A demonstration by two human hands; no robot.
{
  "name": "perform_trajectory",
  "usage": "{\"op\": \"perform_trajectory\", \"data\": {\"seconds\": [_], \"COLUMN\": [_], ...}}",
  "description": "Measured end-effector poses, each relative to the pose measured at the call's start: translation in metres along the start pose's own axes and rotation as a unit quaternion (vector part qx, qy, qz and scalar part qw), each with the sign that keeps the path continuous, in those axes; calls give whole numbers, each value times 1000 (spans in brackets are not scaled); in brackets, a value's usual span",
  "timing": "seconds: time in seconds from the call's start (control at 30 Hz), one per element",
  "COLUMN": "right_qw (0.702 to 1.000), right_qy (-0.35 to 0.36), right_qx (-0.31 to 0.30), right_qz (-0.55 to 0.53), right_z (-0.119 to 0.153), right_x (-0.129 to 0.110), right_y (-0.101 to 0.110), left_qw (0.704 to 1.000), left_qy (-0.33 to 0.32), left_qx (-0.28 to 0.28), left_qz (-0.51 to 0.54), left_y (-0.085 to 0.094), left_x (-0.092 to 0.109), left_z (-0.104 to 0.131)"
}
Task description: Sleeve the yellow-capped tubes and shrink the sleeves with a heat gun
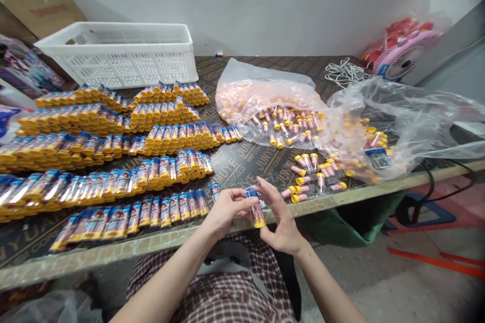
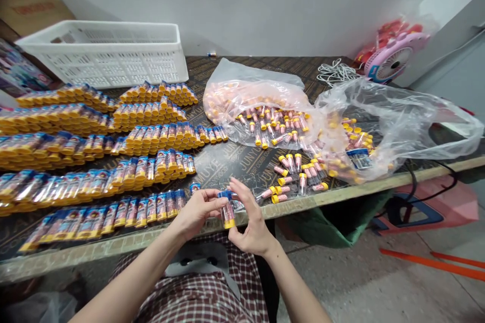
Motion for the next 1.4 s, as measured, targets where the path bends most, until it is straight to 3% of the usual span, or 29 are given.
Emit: {"op": "perform_trajectory", "data": {"seconds": [0.13, 0.8, 0.9, 0.97, 1.03, 1.07, 1.13, 1.17, 1.23, 1.3, 1.4], "right_qw": [999, 997, 998, 999, 1000, 999, 998, 996, 993, 992, 988], "right_qy": [2, 11, 5, -5, -21, -33, -66, -83, -101, -101, -96], "right_qx": [-29, 3, -9, -15, -10, -3, 8, 7, -9, -30, -52], "right_qz": [-36, -78, -66, -44, -22, -11, 16, 32, 58, 75, 111], "right_z": [2, 3, 2, 1, -3, -6, -12, -15, -19, -23, -26], "right_x": [3, 5, 5, 7, 11, 15, 24, 29, 35, 36, 32], "right_y": [-4, -3, -4, -6, -8, -9, -14, -19, -30, -42, -54], "left_qw": [1000, 1000, 1000, 994, 954, 909, 785, 726, 642, 593, 567], "left_qy": [8, 12, 5, -31, -95, -127, -160, -161, -153, -159, -191], "left_qx": [-4, 1, 11, 37, 95, 126, 167, 174, 170, 169, 146], "left_qz": [3, 5, -24, -100, -268, -376, -574, -646, -732, -771, -788], "left_y": [-2, -5, 0, 10, 27, 34, 43, 46, 49, 50, 49], "left_x": [-3, -3, -3, 3, 17, 26, 40, 43, 45, 46, 46], "left_z": [2, 5, 3, -3, -8, -10, -12, -13, -15, -14, -11]}}
Point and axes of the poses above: each hand's wrist, its own z-axis away from the middle knuckle, its own y-axis out of the back of the hand, x = y × z, the point moved 7 cm from there along -z, towards the middle knuckle, and after that the axes turned 9 degrees about -y, right-handed, at the moved point
